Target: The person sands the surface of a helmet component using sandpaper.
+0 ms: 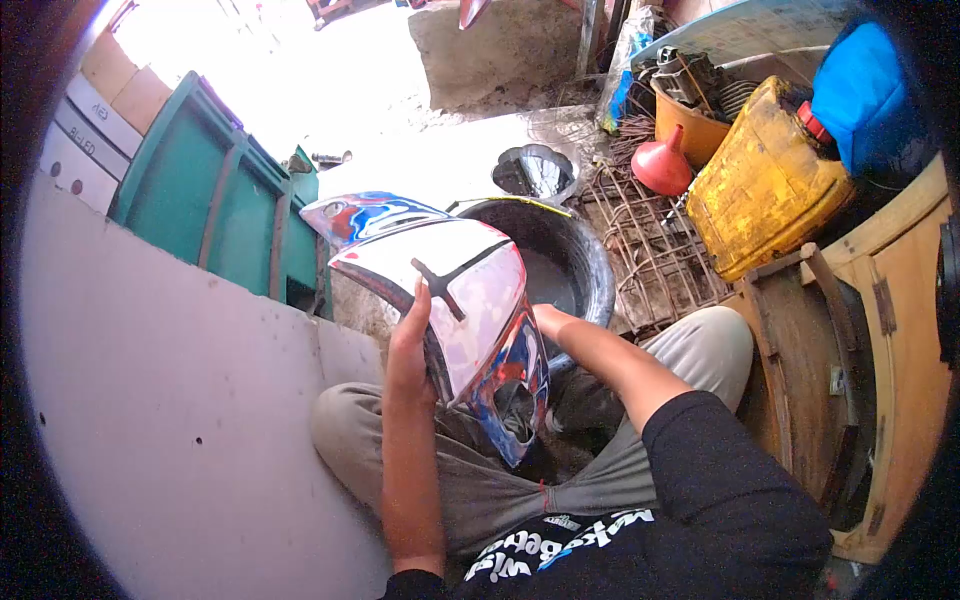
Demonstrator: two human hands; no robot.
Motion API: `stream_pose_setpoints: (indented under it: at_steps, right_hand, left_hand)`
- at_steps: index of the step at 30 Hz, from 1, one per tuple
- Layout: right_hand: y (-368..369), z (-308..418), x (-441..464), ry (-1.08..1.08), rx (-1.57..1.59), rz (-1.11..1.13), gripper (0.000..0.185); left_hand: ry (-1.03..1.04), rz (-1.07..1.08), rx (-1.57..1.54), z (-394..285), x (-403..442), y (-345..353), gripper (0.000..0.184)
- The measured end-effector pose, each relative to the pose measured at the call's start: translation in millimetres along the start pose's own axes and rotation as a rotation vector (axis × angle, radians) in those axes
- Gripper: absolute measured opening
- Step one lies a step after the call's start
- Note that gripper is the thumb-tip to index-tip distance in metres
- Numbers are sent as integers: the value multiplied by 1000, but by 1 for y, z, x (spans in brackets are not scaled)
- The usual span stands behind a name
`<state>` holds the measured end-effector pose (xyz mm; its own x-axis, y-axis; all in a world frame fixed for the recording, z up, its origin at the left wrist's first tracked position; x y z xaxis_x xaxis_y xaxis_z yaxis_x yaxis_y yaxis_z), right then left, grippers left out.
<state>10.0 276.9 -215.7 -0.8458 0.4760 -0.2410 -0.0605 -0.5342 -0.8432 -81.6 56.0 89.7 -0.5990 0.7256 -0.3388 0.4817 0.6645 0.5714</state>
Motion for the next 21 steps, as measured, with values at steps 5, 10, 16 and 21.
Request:
stream_pose_setpoints:
  at_steps: [5,10,16,21]
  right_hand:
    - [-65,10,20,185,506,517,47]
    - [-241,6,41,-227,462,226,34]
    - [-291,145,-57,-523,178,-305,32]
    - [-227,192,-120,-915,107,-716,34]
  left_hand:
    - [38,19,-14,4,5,-6,50]
    - [108,4,58,-2,-4,2,49]
    - [102,61,4,2,-4,11,51]
    - [0,194,-284,18,7,1,56]
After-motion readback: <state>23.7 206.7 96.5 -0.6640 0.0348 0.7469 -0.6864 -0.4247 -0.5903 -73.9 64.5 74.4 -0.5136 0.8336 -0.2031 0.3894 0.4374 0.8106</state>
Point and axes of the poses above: each hand's wrist, its own x-axis towards the middle knuckle, its own y-axis out of the palm, z = x × y, the point moved 1 cm from there along x, towards the middle knuckle, and after that the axes turned 7 degrees about -z, right-handed, at the moved point
